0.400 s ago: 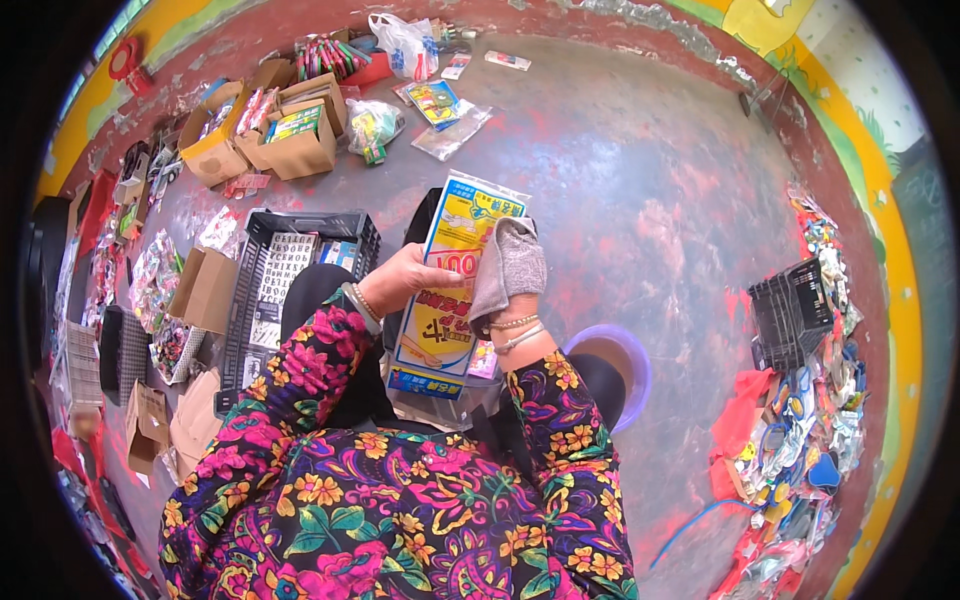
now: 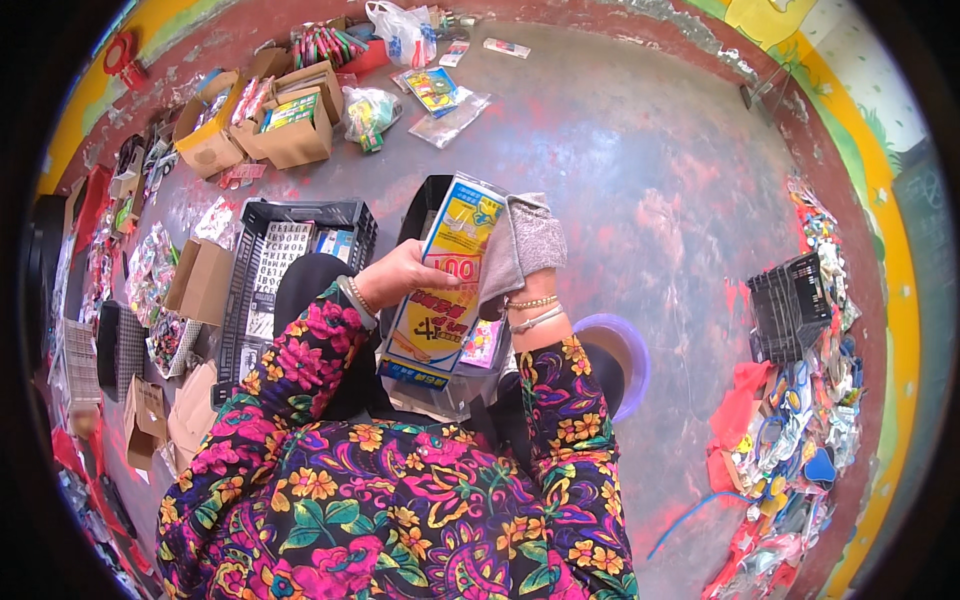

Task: The person sits on the floor and wipes various stationery items, including a black box, a colorful package, and a white plastic container, using a cloth. The person dips the cloth into a purple bowl of water to clean it and then places the cleaned items into a black crate.

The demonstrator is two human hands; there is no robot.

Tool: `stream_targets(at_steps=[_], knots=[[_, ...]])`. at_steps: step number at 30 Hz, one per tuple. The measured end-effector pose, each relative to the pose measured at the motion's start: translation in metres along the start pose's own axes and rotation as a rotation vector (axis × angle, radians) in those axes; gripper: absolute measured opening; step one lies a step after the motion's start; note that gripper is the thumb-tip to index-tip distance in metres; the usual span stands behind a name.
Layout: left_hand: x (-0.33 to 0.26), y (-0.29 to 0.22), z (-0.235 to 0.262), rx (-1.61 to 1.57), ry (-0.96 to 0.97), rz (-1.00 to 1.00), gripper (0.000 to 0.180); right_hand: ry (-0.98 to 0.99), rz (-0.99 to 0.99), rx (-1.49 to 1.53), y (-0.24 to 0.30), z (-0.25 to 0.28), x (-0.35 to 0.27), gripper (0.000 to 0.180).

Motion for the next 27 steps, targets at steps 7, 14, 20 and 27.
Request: stream_targets(at_steps=[7,14,20,27], knots=[[0.000,-0.007,-0.014,-0.059,0.015,-0.031,0.039,-0.134,-0.182,0.404,-0.034,-0.021,0.003,0.011],[-0.001,-0.003,0.000,-0.375,-0.074,-0.046,0.037,0.012,-0.309,0.101,-0.071,-0.024,0.017,0.021],[0.006,-0.001,0.009,-0.364,-0.108,-0.141,0.043,-0.183,0.150,0.445,-0.004,-0.023,-0.025,0.038],[0.002,-0.011,-0.023,0.810,0.282,-0.464,0.038,0.776,-0.115,2.674,0.026,-0.110,-0.001,0.063]])
Point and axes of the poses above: each hand's wrist, its own x-axis towards the middle knuckle, its own z-axis out of the back of the hand, y = z × x, the point moved 7 cm from there along x, towards the middle knuckle, and after that the axes turned 10 degrees about -z, right-handed, at the moved point
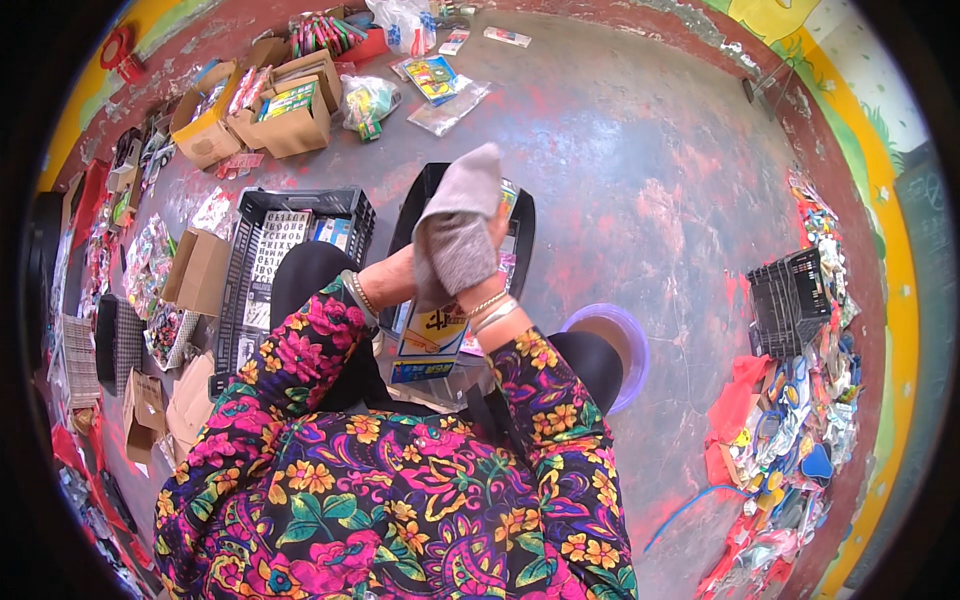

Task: The person sits on the floor and wipes various stationery items, including a black box, a colorful package, and a white plastic container, using a cloth. The person dips the cloth into a purple bowl of water to clean it and then places the cleaned items into a black crate.

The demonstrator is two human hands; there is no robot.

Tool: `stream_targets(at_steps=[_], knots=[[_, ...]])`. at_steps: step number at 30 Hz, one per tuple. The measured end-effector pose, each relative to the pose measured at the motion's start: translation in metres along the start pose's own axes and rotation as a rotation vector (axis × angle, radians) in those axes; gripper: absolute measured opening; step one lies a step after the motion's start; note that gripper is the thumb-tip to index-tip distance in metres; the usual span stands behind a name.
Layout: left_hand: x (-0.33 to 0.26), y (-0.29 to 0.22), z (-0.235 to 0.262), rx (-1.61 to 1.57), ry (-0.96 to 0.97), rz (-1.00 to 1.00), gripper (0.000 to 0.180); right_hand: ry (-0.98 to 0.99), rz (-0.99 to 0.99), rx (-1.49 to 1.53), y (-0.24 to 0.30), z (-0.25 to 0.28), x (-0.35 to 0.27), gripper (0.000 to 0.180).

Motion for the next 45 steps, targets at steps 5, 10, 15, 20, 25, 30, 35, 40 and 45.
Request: stream_targets(at_steps=[5,10,15,20,25,30,35,40,45], knots=[[-0.005,-0.007,0.001,-0.845,-0.315,0.273,0.035,0.044,0.043,-0.083,0.048,0.018,0.003,0.064],[-0.014,0.018,0.017,-1.068,-0.648,0.334,0.036,0.014,-0.027,-0.138,0.010,0.005,0.009,0.060],[-0.025,0.068,0.039,-1.457,-0.959,0.185,0.044,-0.262,0.121,-1.519,-0.049,-0.016,-0.011,0.055],[-0.014,0.031,0.051,-1.625,-0.797,0.035,0.043,-0.311,0.180,-1.764,-0.068,-0.008,-0.031,0.056],[-0.007,0.023,0.010,-1.720,-0.681,0.132,0.043,0.108,-0.129,-0.083,-0.032,-0.027,0.001,0.047],[0.001,0.004,0.021,-1.646,-0.619,0.109,0.051,-0.628,0.418,-1.510,0.069,0.027,-0.003,0.031],[-0.018,0.010,0.059,-1.630,-0.770,-0.044,0.051,-0.358,0.408,-2.964,0.031,-0.096,-0.014,0.036],[-0.015,0.017,0.069,-1.507,-0.828,-0.042,0.049,-0.237,0.227,-2.519,0.032,-0.071,-0.016,0.047],[-0.015,0.031,0.055,-1.274,-0.926,0.059,0.048,-0.473,-0.188,-0.830,0.005,-0.037,-0.023,0.039]])
Point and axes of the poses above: each hand's wrist, its own x-axis towards the middle knuckle, its own z-axis out of the back of the hand, y = z × x, the point moved 7 cm from there along x, towards the middle knuckle, and after that the axes turned 10 degrees about -z, right-handed, at the moved point
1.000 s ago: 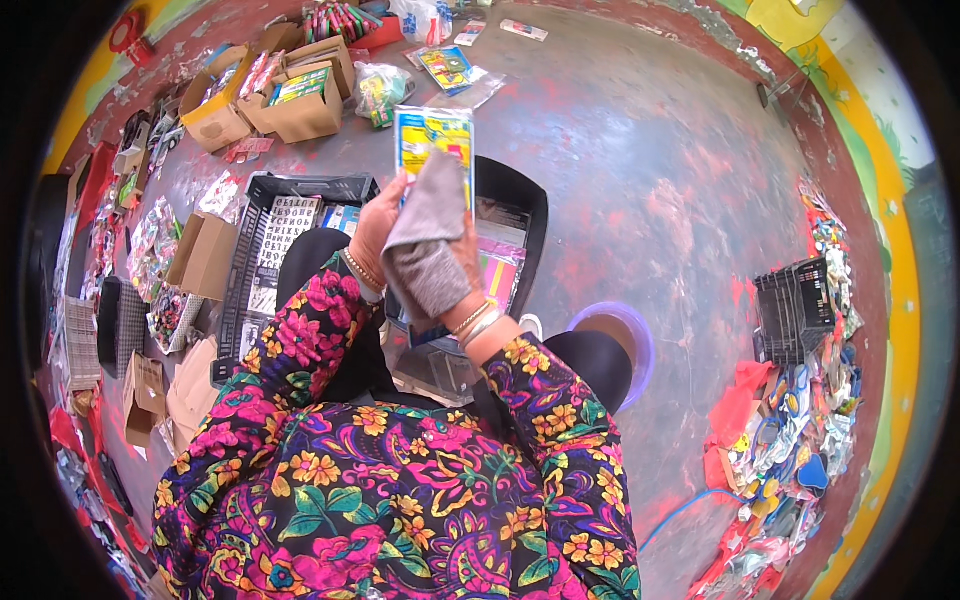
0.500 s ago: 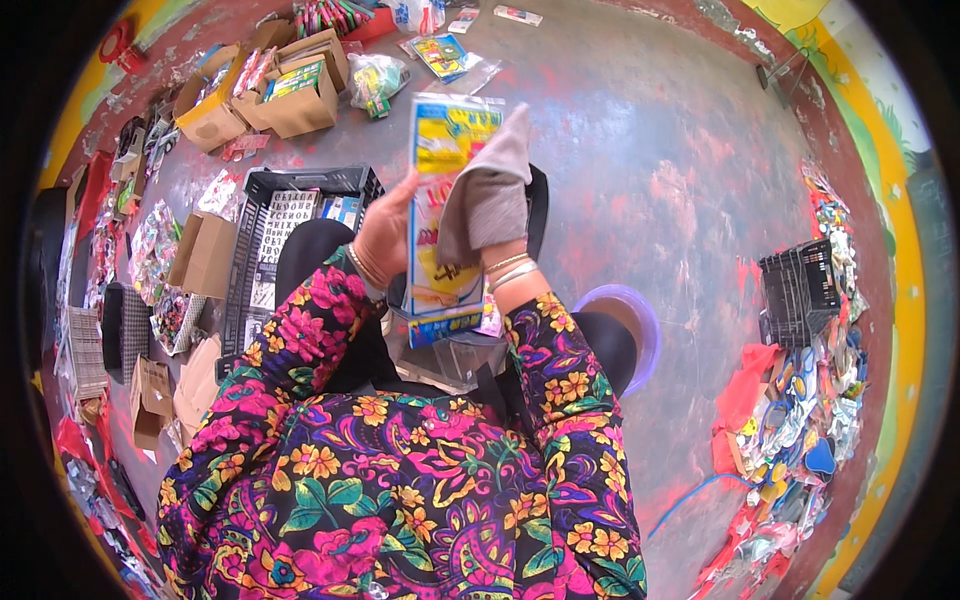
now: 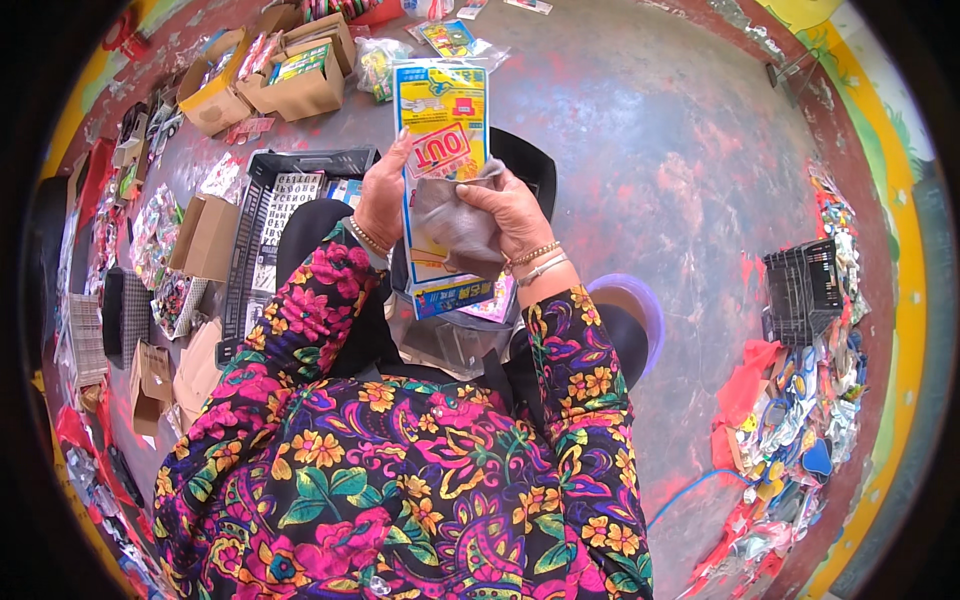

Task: The person sits on the floor and wipes various stationery items, including a black box, a colorful package, and a white plastic container, using a cloth. The person dips the cloth into a purple bowl of water to clean it and then places the cleaned items into a black crate.

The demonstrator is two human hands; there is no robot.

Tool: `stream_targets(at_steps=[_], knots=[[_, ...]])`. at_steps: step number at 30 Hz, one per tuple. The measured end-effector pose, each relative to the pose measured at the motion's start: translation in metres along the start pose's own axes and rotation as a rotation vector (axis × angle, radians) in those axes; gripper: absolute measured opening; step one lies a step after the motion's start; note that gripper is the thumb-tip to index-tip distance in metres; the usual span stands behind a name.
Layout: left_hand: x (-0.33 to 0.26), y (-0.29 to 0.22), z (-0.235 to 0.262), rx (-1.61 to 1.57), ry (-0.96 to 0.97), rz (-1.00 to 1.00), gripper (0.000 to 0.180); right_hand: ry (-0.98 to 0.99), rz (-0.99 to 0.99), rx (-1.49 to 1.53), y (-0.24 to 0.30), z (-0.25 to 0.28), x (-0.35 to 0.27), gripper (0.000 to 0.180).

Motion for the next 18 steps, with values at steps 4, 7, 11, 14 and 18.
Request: stream_targets(at_steps=[4,7,11,14,18], knots=[[-0.006,-0.006,-0.012,-0.078,-0.039,-0.017,0.044,-0.023,-0.091,-0.009,-0.010,0.004,-0.003,0.032],[0.001,-0.017,0.000,-0.087,-0.054,-0.074,0.045,0.005,-0.151,-0.053,-0.020,0.003,-0.004,0.033],[0.009,-0.032,0.015,-0.084,-0.085,-0.159,0.046,0.058,-0.230,-0.089,-0.029,-0.003,-0.013,0.035],[0.013,-0.043,0.023,-0.099,-0.103,-0.207,0.045,0.069,-0.213,-0.166,-0.027,-0.005,-0.019,0.037],[0.014,-0.047,0.026,-0.120,-0.118,-0.244,0.042,0.034,-0.124,-0.191,-0.015,-0.010,-0.031,0.031]])
Point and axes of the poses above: each hand's wrist, its own x-axis towards the middle knuckle, its own z-axis out of the back of the hand, y = z × x, the point moved 7 cm from there along x, towards the middle knuckle, and after that the axes turned 10 degrees about -z, right-handed, at the moved point
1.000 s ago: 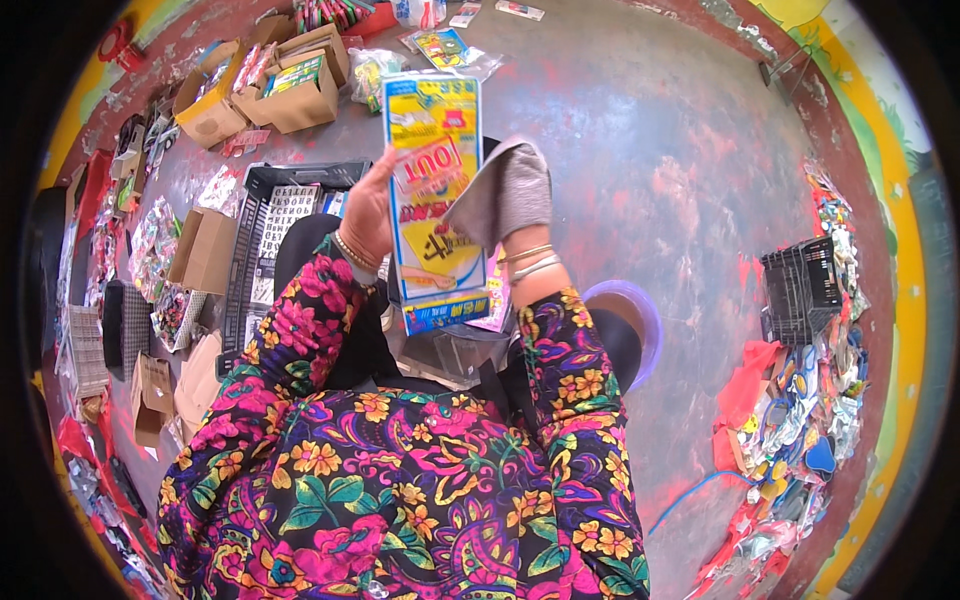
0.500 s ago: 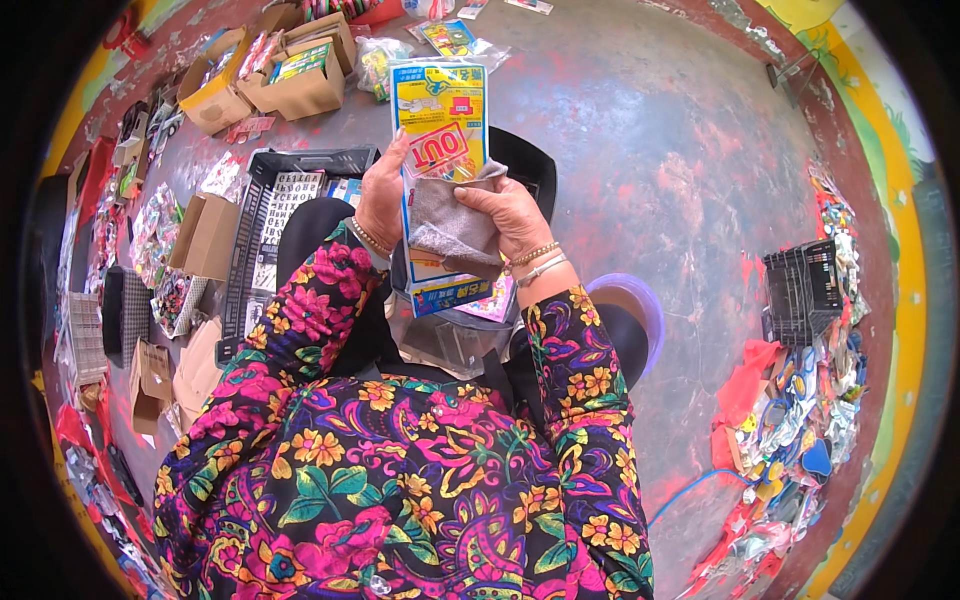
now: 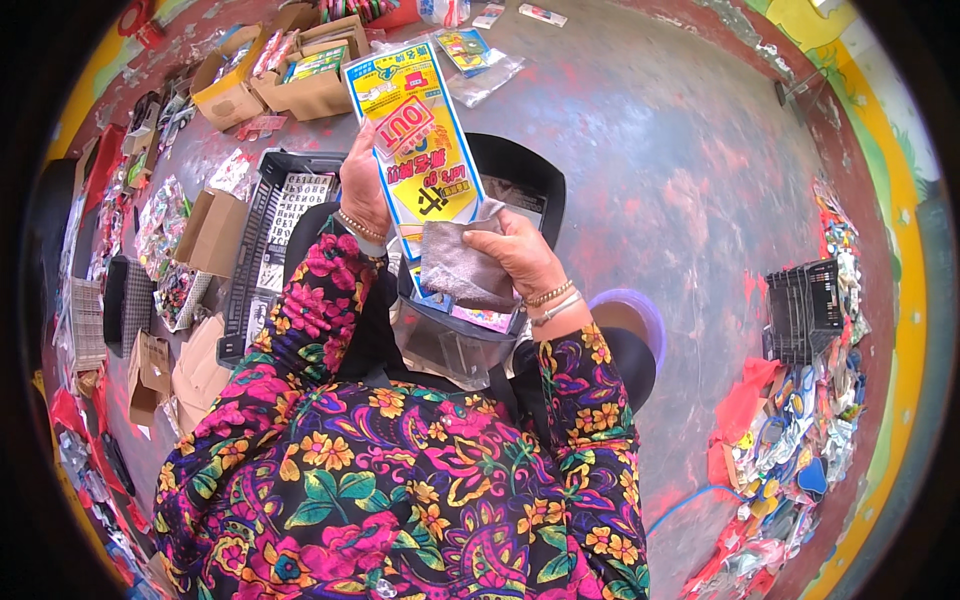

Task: The person sits on the floor and wipes various stationery items, including a black box, a colorful package, and a white plastic container, using a cloth. The person dips the cloth into a purple bowl of water to clean it and then places the cleaned items into a black crate.

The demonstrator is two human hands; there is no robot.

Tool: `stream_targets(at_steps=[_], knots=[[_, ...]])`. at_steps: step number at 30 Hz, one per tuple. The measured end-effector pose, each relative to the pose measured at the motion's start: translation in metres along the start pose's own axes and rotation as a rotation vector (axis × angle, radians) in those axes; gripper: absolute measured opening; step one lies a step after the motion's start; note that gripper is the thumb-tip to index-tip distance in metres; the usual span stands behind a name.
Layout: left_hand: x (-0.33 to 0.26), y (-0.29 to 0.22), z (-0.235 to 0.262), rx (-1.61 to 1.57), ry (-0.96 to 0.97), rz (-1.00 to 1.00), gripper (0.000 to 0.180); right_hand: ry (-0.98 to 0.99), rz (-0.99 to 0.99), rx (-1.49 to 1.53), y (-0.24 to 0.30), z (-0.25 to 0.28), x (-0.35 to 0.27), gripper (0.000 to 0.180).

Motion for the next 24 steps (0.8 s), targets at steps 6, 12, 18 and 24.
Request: stream_targets(at_steps=[6,12,18,24], knots=[[0.007,-0.001,0.030,0.355,-0.229,-0.149,0.064,-0.515,0.519,-0.831,0.036,0.003,-0.026,0.019],[-0.003,0.023,0.003,0.104,0.008,-0.063,0.057,-0.782,0.830,-1.821,0.026,-0.058,-0.038,0.008],[-0.015,0.017,-0.011,-0.137,-0.029,0.090,0.038,-0.574,0.856,-1.809,0.006,-0.086,-0.040,0.006],[-0.013,0.017,0.012,0.160,-0.149,0.102,0.033,-0.461,0.824,-1.676,0.012,-0.092,-0.043,0.011]])
Point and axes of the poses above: each hand's wrist, its own x-axis towards the middle knuckle, its own z-axis out of the back of the hand, y = z × x, the point moved 7 cm from there along x, towards the middle knuckle, and after that the axes turned 10 degrees about -z, right-handed, at the moved point
